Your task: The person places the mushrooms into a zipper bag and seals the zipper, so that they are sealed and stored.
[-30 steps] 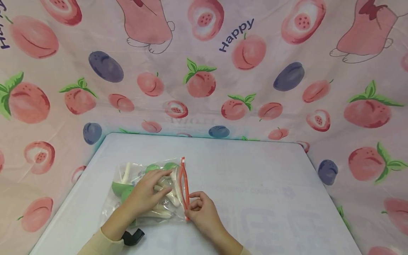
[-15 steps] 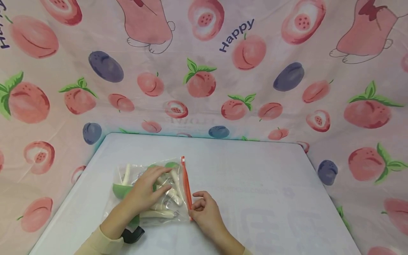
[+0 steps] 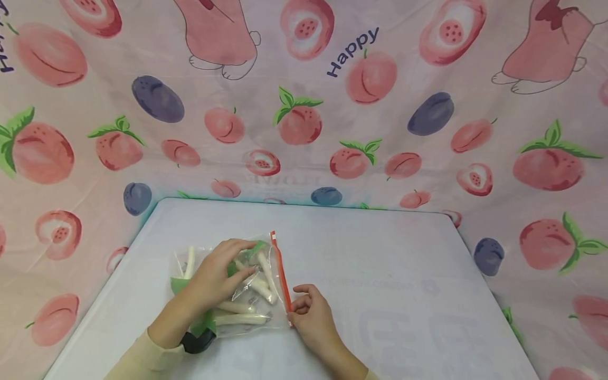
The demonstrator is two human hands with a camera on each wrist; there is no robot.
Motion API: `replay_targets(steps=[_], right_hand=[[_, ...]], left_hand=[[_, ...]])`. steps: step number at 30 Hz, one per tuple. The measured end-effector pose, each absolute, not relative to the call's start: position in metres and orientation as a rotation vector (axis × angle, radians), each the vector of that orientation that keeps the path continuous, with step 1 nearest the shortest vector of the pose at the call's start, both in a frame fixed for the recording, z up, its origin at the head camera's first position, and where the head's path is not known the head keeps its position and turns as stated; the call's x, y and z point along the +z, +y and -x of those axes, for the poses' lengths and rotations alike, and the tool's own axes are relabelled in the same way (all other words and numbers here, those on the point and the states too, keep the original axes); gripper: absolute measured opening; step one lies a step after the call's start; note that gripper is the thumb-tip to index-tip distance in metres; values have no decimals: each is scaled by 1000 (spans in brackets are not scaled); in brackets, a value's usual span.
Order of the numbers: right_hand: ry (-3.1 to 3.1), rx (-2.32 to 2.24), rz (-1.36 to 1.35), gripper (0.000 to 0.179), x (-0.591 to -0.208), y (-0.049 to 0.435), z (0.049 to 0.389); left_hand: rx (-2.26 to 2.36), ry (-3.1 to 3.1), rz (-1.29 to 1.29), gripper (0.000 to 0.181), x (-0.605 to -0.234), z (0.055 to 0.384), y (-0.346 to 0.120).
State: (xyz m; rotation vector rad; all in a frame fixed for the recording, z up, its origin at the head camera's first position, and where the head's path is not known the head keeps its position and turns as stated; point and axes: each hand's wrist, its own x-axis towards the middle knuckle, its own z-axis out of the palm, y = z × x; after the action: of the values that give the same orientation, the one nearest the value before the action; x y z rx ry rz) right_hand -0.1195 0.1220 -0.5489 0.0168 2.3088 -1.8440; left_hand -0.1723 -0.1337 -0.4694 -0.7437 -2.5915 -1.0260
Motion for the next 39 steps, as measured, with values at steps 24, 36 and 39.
replay_targets(steps=[24, 36, 39], right_hand=[[2399, -1707, -96, 60, -547, 124, 121], [2380, -1753, -92, 62, -547, 127, 120], [2367, -1782, -74, 61, -548, 127, 119]], left_hand=[[-1558, -2746, 613, 47, -458, 228, -131], [-1632, -2765, 603, 41, -470, 266, -123], [-1633, -2775, 605, 40, -474, 275, -121]])
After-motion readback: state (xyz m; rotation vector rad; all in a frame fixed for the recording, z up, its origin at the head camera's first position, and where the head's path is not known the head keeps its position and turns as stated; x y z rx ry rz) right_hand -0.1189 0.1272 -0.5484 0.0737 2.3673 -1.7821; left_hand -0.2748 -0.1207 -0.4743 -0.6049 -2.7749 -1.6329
